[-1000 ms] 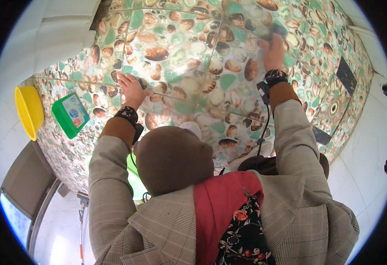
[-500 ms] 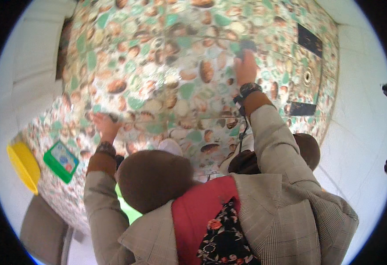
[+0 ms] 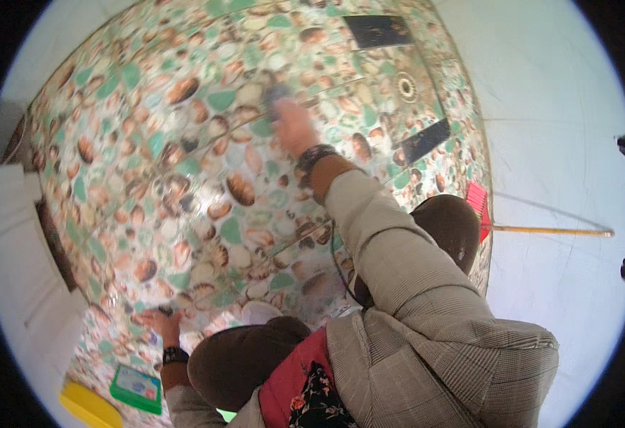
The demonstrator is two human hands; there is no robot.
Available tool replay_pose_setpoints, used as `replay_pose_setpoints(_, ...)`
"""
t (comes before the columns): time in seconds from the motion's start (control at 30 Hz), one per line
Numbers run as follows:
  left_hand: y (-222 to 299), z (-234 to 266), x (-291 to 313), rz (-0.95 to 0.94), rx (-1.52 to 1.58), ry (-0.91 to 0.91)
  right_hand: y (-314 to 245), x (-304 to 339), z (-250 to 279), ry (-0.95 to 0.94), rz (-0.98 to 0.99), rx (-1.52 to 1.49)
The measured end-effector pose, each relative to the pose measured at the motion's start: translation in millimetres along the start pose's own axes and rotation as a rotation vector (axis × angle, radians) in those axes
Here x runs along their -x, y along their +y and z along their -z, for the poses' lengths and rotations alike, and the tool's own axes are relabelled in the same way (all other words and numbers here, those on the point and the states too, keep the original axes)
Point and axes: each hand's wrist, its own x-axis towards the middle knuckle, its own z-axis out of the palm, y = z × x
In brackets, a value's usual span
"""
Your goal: The person kneels on a patterned tiled floor and scrubs it with a grey scouring pad. They pour water from a green basin onto the floor and continue scrubbing the wet area with the pad.
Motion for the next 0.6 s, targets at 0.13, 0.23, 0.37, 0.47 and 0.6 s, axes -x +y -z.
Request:
replay_pose_setpoints(0.13,-0.2,0.5,-5.0,0.055,0.055,-0.101,83.0,-13.0,53.5,0.214,-0.580,0.258)
replay_pose_setpoints(0.23,-1.2,-1.8,-8.8,0.079,-0.024,-0.104,41.3,-17.0,13.8,0.195,-0.561,0.114)
replay_pose_setpoints(0.37,-3.4,-8.3,-11.4,0.125,-0.089,-0.037,-100.5,-17.2,-83.7,0.236,0.170,-0.216)
replay_pose_setpoints(0.47,-5.8,-9.9,-9.7,0.090,-0.207,-0.040,-152.5,4.4,-102.5,-0.241,0.520,-0.239)
replay_pose_setpoints(0.6,-1.9,-12.4,-3.8,-0.034,-0.257,0.009,-83.6,1.9,-49.0,-0.182,0.449,-0.179)
